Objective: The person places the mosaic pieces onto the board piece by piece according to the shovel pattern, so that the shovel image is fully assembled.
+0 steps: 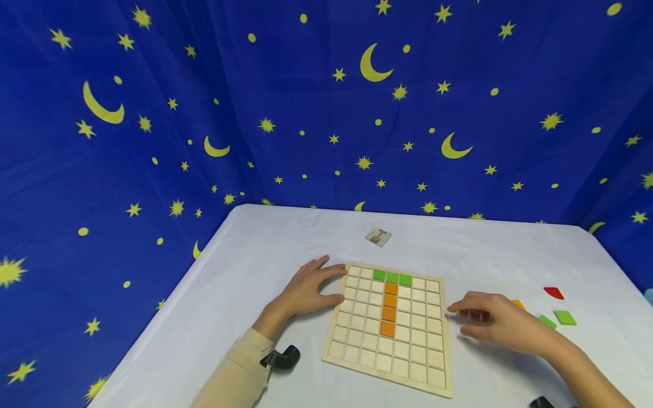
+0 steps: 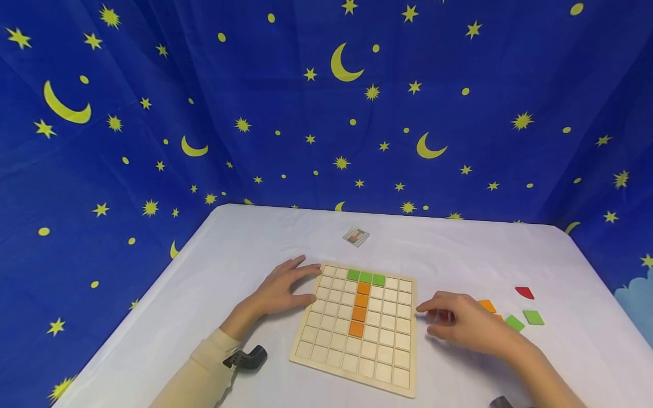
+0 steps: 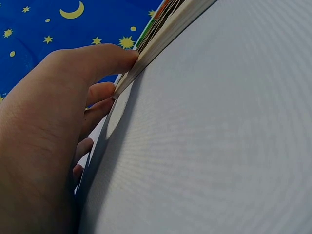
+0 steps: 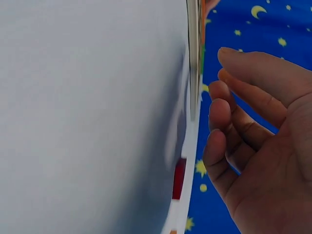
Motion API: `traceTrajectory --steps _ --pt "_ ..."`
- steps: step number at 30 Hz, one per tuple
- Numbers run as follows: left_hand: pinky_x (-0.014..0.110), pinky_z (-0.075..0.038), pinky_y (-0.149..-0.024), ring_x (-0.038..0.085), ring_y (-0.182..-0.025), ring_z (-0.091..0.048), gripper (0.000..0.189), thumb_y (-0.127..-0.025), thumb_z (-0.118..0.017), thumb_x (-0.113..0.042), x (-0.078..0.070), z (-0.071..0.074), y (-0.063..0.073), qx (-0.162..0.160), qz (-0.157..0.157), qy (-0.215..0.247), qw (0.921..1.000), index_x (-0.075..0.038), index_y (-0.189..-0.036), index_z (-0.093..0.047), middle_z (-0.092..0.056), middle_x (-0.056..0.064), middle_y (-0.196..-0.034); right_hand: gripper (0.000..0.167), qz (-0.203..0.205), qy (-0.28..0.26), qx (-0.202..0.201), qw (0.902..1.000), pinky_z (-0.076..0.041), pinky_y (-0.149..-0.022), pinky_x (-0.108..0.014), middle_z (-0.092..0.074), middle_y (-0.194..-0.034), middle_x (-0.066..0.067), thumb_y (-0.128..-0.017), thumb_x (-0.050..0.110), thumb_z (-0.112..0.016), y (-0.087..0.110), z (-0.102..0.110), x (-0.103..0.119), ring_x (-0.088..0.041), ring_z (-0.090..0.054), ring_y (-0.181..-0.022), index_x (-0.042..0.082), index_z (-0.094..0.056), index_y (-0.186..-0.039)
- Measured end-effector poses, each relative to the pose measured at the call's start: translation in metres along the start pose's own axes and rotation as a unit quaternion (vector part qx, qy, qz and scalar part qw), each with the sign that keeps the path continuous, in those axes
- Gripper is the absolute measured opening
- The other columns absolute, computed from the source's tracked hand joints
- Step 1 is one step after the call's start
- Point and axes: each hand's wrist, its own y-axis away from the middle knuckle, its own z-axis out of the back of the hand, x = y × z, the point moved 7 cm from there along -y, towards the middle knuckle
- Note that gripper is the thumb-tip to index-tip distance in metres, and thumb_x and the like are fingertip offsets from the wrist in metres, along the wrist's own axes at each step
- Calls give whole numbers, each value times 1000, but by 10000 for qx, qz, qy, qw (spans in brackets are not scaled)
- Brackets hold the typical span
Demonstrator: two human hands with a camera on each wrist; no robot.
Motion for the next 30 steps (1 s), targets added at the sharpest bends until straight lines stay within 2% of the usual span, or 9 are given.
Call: traceTrajectory --steps 7,11,14,19,24,30 --pt "52 -18 -111 23 -143 -19 62 -83 -62 -60 -1 0 -2 -5 5 -9 10000 -33 -138 -52 -40 -18 -147 34 -675 3 -165 9976 -44 -60 -23 -58 -85 9 -83 35 -75 14 16 -23 -9 -52 -74 22 -68 -114" --pt "52 -17 -111 23 -143 -19 62 -83 -61 -61 -1 -2 -2 66 65 -10 10000 -34 -139 -51 -40 -18 -147 36 -717 202 -242 9969 -44 -58 -23 -57 -83 9 -83 36 -75 22 23 -35 -7 -52 -72 21 -68 -115" --pt "51 -17 -111 22 -143 -18 62 -83 -62 -60 -2 -2 -2 75 81 -41 9999 -34 -139 -51 -40 -18 -147 38 -763 357 -315 9959 -44 -59 -23 -58 -88 9 -82 37 -76 26 29 -45 -6 -51 -73 20 -68 -116" --pt "51 -16 -111 23 -143 -18 61 -84 -62 -59 -1 0 -1 -7 -8 -22 10000 -33 -139 -52 -41 -15 -147 41 -1060 462 -511 9920 -46 -63 -23 -60 -95 6 -81 39 -76 31 40 -66 -7 -51 -77 20 -68 -116" --pt "51 -17 -111 24 -143 -19 62 -83 -62 -60 1 0 -1 -12 -17 -15 10000 -33 -139 -52 -41 -15 -147 43 -1323 515 -630 9879 -41 -58 -24 -55 -89 2 -81 39 -77 36 45 -83 -10 -48 -74 18 -67 -116" --pt "52 -18 -111 24 -143 -19 62 -84 -62 -60 -1 1 0 17 17 29 10000 -32 -139 -52 -41 -16 -146 46 -1749 662 -650 9802 -38 -56 -25 -54 -92 -2 -82 40 -76 42 48 -94 -13 -45 -74 13 -67 -119"
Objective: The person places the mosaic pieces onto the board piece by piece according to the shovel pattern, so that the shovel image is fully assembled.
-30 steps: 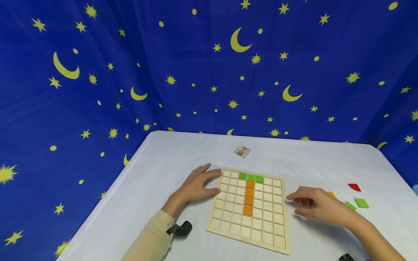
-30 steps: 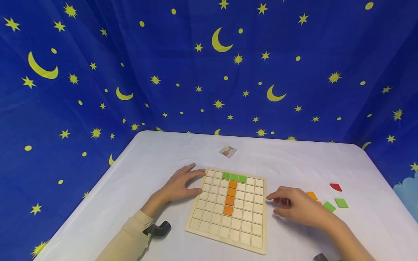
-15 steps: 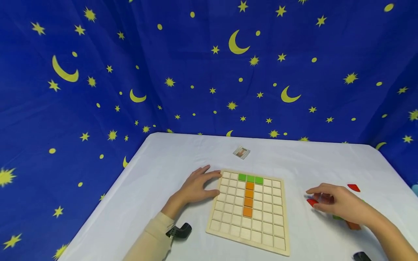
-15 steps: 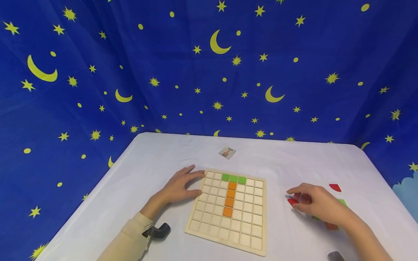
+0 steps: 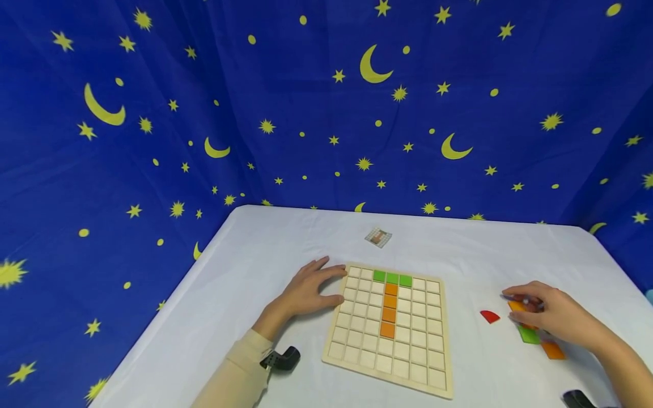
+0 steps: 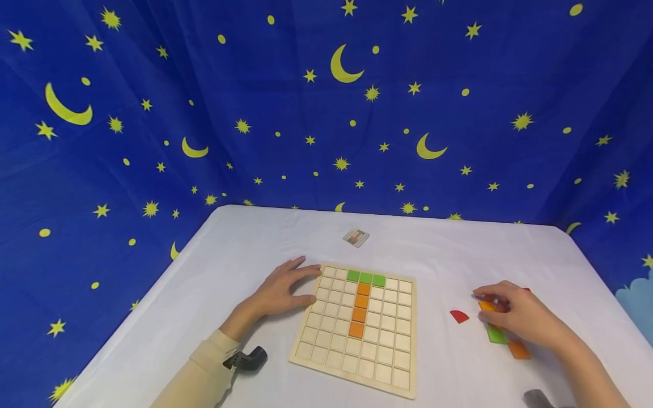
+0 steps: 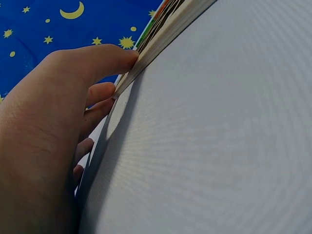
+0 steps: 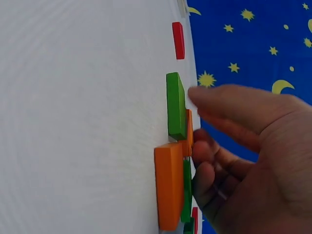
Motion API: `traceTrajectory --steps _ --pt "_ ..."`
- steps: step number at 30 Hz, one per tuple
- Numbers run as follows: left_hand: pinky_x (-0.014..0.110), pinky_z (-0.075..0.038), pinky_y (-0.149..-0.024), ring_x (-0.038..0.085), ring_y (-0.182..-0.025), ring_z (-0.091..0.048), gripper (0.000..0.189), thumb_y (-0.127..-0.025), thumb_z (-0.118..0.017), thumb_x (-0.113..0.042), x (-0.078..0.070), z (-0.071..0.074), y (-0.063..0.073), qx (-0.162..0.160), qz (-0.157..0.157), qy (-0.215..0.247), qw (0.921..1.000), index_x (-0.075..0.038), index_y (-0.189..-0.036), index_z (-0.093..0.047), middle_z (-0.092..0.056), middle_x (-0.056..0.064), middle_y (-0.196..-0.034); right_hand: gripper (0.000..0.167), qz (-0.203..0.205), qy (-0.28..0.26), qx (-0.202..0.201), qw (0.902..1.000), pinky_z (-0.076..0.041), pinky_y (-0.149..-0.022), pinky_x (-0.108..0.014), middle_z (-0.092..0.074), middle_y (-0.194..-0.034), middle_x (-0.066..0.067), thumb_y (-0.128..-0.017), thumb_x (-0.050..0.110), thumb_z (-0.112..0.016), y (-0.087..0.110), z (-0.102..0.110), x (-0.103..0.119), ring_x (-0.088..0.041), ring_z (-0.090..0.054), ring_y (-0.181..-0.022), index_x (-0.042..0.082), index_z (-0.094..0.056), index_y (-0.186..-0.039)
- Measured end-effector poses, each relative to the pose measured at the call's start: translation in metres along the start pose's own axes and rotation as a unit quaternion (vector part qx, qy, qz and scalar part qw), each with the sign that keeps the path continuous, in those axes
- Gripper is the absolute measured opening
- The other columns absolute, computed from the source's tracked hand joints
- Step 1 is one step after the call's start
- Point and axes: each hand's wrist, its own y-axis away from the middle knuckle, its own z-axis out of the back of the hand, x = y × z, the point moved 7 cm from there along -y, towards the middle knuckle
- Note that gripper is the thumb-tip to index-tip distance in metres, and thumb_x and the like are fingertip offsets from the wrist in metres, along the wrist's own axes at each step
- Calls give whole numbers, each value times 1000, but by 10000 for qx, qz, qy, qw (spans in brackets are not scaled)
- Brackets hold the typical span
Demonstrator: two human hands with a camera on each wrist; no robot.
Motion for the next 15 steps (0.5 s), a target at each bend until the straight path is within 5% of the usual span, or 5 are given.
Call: traceTrajectory --steps 15 --pt "54 -20 -109 23 -143 -20 60 -83 -62 -59 4 0 2 -50 23 13 10000 -36 -138 -52 -40 -16 -147 45 -266 -22 146 9995 -43 -59 -23 -58 -89 -1 -83 31 -75 -2 -2 -6 -15 -48 -76 5 -64 -118"
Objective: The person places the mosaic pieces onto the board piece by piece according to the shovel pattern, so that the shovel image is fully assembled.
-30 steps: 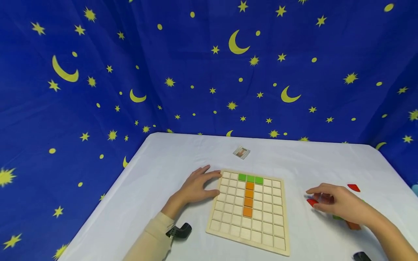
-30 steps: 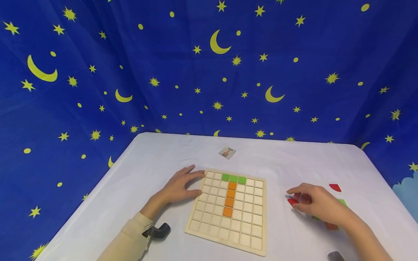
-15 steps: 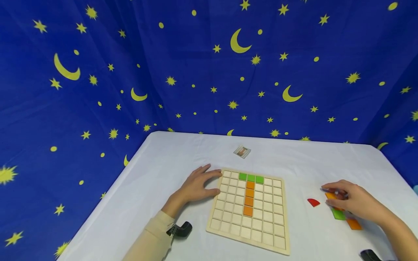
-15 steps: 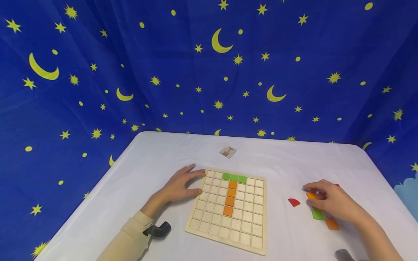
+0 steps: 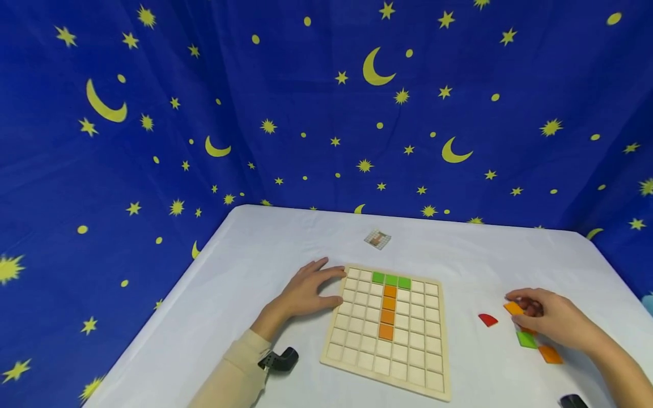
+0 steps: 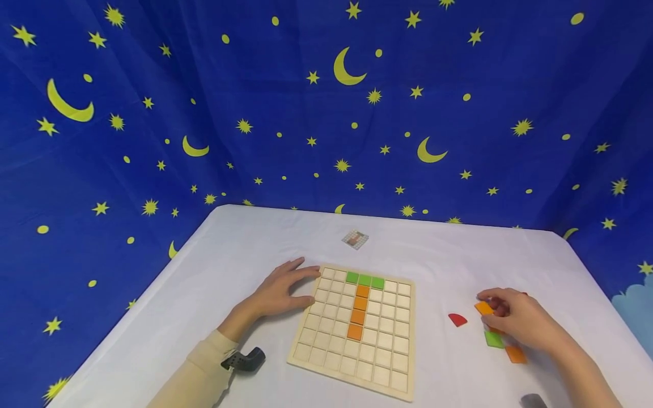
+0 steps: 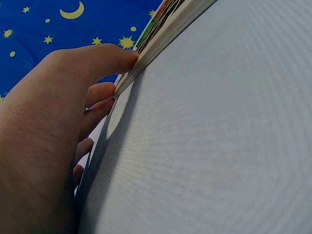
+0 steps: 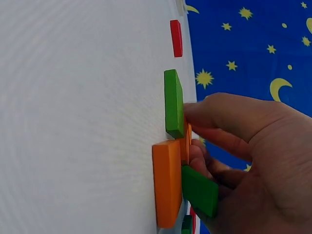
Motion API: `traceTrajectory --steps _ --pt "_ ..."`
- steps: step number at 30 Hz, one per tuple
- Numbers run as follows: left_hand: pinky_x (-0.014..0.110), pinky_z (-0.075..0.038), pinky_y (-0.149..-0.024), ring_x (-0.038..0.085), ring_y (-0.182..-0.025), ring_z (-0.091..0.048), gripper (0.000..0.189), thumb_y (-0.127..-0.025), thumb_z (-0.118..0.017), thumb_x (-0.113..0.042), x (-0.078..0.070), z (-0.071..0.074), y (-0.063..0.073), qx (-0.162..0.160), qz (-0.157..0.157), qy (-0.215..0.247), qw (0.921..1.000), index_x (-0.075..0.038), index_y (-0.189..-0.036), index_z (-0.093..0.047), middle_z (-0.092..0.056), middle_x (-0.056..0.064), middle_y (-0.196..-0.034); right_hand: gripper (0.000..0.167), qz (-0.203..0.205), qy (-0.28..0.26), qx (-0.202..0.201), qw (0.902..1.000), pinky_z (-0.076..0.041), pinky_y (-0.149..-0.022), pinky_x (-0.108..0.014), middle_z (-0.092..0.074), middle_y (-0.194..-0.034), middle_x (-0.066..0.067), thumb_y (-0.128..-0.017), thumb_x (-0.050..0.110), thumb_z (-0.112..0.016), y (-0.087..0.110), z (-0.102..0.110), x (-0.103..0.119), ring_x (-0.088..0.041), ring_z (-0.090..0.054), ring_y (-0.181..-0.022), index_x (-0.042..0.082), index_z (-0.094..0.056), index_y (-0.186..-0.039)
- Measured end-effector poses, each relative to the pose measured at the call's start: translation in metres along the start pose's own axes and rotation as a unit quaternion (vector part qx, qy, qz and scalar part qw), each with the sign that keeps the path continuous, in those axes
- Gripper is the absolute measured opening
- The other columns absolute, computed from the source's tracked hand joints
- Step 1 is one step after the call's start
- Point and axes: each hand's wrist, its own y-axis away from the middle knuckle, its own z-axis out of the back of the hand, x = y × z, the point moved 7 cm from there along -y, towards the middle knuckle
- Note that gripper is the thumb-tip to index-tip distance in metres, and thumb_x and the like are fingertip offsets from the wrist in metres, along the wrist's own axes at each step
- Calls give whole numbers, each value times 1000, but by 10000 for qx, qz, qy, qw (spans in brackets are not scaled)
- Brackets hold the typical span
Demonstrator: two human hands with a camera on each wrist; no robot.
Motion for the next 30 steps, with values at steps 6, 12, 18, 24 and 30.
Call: traceTrajectory --steps 6,12,18,24,30 --pt "54 -19 -110 23 -143 -19 61 -84 -63 -59 -1 -1 0 16 -18 -23 10000 -35 -138 -52 -40 -17 -147 40 45 -15 76 10000 -40 -57 -25 -55 -87 -2 -84 22 -74 0 -2 2 -18 -47 -77 5 -65 -118" --pt "53 -18 -110 23 -143 -19 62 -84 -61 -61 0 -1 0 25 -17 -52 10000 -35 -139 -51 -40 -16 -147 38 129 77 40 9999 -38 -57 -26 -54 -85 -1 -82 22 -75 0 -4 5 -18 -47 -76 9 -67 -117" --pt "57 -20 -109 26 -142 -21 62 -83 -61 -62 -2 0 0 -25 -93 -12 10000 -34 -138 -52 -41 -13 -147 38 272 135 -31 9995 -39 -59 -25 -55 -88 0 -82 23 -76 1 -5 9 -17 -47 -77 12 -68 -117" --pt "54 -18 -110 24 -143 -20 61 -83 -62 -60 -1 -1 0 28 -23 -36 10000 -35 -138 -52 -40 -16 -147 39 288 127 -134 9994 -40 -59 -26 -56 -91 0 -81 25 -76 1 -5 13 -17 -47 -78 13 -68 -117" --pt "54 -18 -110 23 -143 -19 62 -83 -62 -60 -1 -2 -2 29 -2 -42 10000 -35 -138 -51 -40 -17 -147 39 298 38 -110 9995 -40 -59 -25 -55 -91 0 -82 23 -76 2 -5 16 -16 -48 -77 12 -68 -118"
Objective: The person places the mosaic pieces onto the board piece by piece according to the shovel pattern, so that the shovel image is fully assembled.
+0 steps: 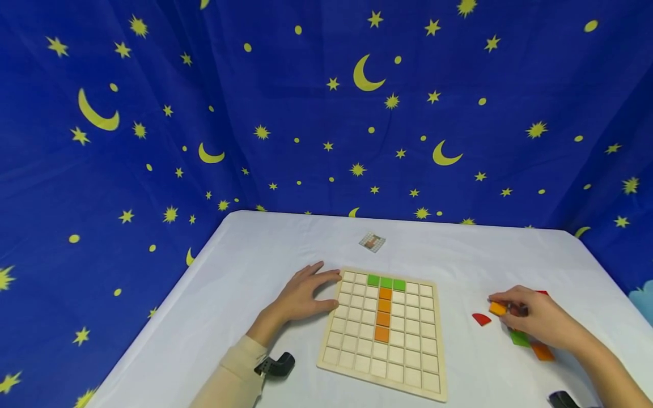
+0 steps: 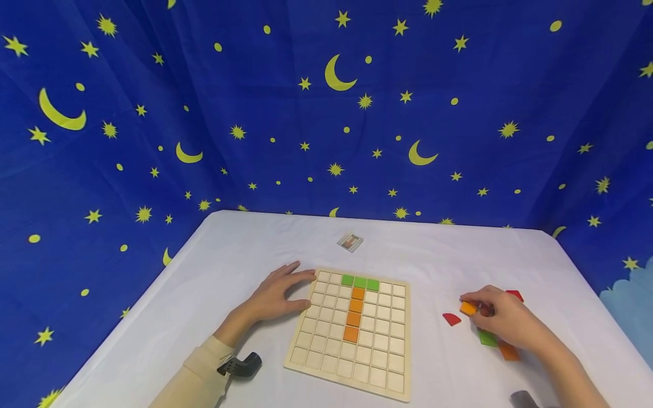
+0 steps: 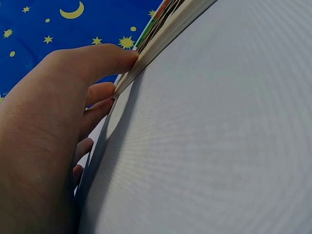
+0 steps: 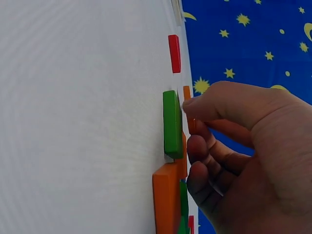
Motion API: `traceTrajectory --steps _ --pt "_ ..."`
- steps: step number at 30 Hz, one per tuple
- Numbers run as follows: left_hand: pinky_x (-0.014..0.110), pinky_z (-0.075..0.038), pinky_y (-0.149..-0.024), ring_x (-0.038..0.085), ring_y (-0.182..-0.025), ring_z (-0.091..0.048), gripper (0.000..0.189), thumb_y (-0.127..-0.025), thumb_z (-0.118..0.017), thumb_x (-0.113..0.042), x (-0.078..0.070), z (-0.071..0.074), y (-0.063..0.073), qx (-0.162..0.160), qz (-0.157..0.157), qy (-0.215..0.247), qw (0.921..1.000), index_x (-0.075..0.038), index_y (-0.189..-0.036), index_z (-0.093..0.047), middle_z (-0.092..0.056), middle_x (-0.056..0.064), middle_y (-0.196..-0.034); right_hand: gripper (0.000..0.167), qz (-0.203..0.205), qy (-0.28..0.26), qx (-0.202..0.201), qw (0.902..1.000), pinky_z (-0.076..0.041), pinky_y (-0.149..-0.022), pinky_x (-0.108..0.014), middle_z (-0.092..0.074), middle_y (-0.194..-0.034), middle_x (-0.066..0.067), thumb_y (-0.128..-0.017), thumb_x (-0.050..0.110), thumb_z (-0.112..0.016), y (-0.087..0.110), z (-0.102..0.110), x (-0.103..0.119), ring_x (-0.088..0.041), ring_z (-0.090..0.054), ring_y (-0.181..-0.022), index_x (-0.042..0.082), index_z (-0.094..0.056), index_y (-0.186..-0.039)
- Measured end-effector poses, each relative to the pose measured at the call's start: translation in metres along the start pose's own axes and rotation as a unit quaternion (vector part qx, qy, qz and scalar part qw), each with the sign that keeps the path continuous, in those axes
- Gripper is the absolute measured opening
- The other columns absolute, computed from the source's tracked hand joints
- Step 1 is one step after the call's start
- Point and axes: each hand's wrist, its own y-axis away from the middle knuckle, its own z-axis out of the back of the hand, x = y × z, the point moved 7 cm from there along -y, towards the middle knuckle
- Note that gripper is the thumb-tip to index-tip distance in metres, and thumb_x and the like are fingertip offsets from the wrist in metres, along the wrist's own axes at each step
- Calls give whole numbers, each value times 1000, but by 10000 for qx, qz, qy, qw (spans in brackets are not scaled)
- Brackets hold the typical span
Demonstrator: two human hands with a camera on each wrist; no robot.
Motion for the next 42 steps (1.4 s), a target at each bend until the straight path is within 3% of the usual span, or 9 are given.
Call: traceTrajectory --steps 14,18,26,36,42 --pt "52 -19 -110 23 -142 -21 62 -83 -61 -62 -2 3 1 -24 -73 45 10000 -34 -138 -52 -41 -18 -146 34 428 -211 -257 9985 -43 -56 -23 -56 -93 3 -82 15 -75 -6 -1 29 -11 -49 -74 17 -70 -115" --pt "52 -19 -111 23 -142 -21 63 -83 -60 -64 -2 3 1 -23 -58 19 10000 -35 -138 -52 -41 -18 -146 36 580 -293 -159 9978 -42 -56 -24 -56 -94 3 -81 9 -73 -8 -5 36 -10 -50 -74 17 -69 -116" --pt "52 -18 -111 23 -143 -19 62 -83 -60 -63 -1 2 0 18 -30 37 10000 -35 -138 -52 -41 -17 -146 39 550 -375 158 9977 -42 -59 -24 -57 -95 6 -80 18 -77 -16 -17 49 -11 -50 -75 17 -69 -118" --pt "52 -19 -111 23 -143 -20 63 -84 -60 -62 -1 2 1 14 -32 30 10000 -34 -139 -51 -40 -17 -147 34 1025 -867 386 9902 -43 -59 -24 -59 -96 4 -82 13 -75 -22 -28 69 -12 -50 -74 20 -70 -114" --pt "51 -18 -111 21 -143 -19 63 -83 -60 -63 -1 1 0 31 -19 -19 10000 -35 -139 -51 -40 -20 -146 34 1118 -740 457 9899 -43 -60 -25 -59 -96 5 -82 15 -75 -24 -34 78 -12 -50 -77 22 -70 -115"
